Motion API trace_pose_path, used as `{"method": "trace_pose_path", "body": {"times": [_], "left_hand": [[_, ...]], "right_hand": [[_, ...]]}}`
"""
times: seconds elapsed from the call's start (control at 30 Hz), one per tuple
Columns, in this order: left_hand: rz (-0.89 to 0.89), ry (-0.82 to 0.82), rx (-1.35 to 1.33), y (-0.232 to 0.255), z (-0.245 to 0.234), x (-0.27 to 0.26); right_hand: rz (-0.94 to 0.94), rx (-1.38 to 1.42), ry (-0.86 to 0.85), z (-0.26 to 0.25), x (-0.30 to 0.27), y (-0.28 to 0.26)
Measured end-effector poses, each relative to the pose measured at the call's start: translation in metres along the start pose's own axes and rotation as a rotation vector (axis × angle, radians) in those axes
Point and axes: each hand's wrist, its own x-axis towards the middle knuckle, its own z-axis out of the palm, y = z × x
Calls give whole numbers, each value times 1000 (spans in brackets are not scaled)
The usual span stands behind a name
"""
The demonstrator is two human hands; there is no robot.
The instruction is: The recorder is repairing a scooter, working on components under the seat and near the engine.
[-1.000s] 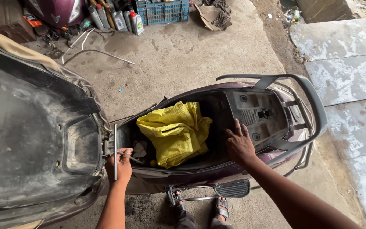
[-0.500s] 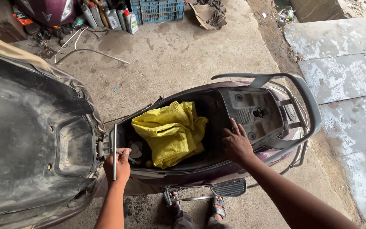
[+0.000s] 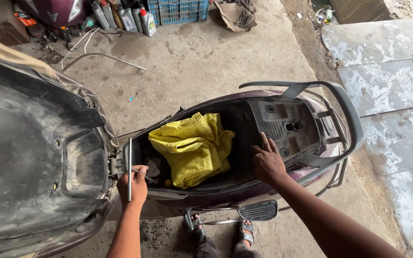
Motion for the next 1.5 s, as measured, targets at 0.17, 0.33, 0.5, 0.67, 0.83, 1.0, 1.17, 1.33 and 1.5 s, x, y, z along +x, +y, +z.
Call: {"method": "trace_pose_path", "body": {"times": [0.17,0.33,0.5,0.67,0.83,1.0,1.17,1.33,1.5], "left_hand": [[-9,-14,-8,-3,3,-2],[30,20,-24,-10,3,-3],[32,24,57,-7,12,-5],[30,27,9,-4,10,-11],[-9,33,23,-7,9,-10],[-32,10,16,7,7,-15],[241,-57,17,49,20,-19],[518,-246,-209,125,76,-36],[262,-363,-163,181,129,-62]], "right_hand": [[18,-87,-76,-13,-3,-6],[0,22,-17,-8,-1,1],[-33,-40,-41,-6,-2,5],[-10,-33,-37,-9,-3,-1],[6,-24,-40,-14,-3,-8],[-66,-289,-77,-13,-3,-10],[-86,-252,-75,-13,-1,-6],[-25,-122,-60,-3,-1,1],[-54,156,95,-9,-11,5]]}}
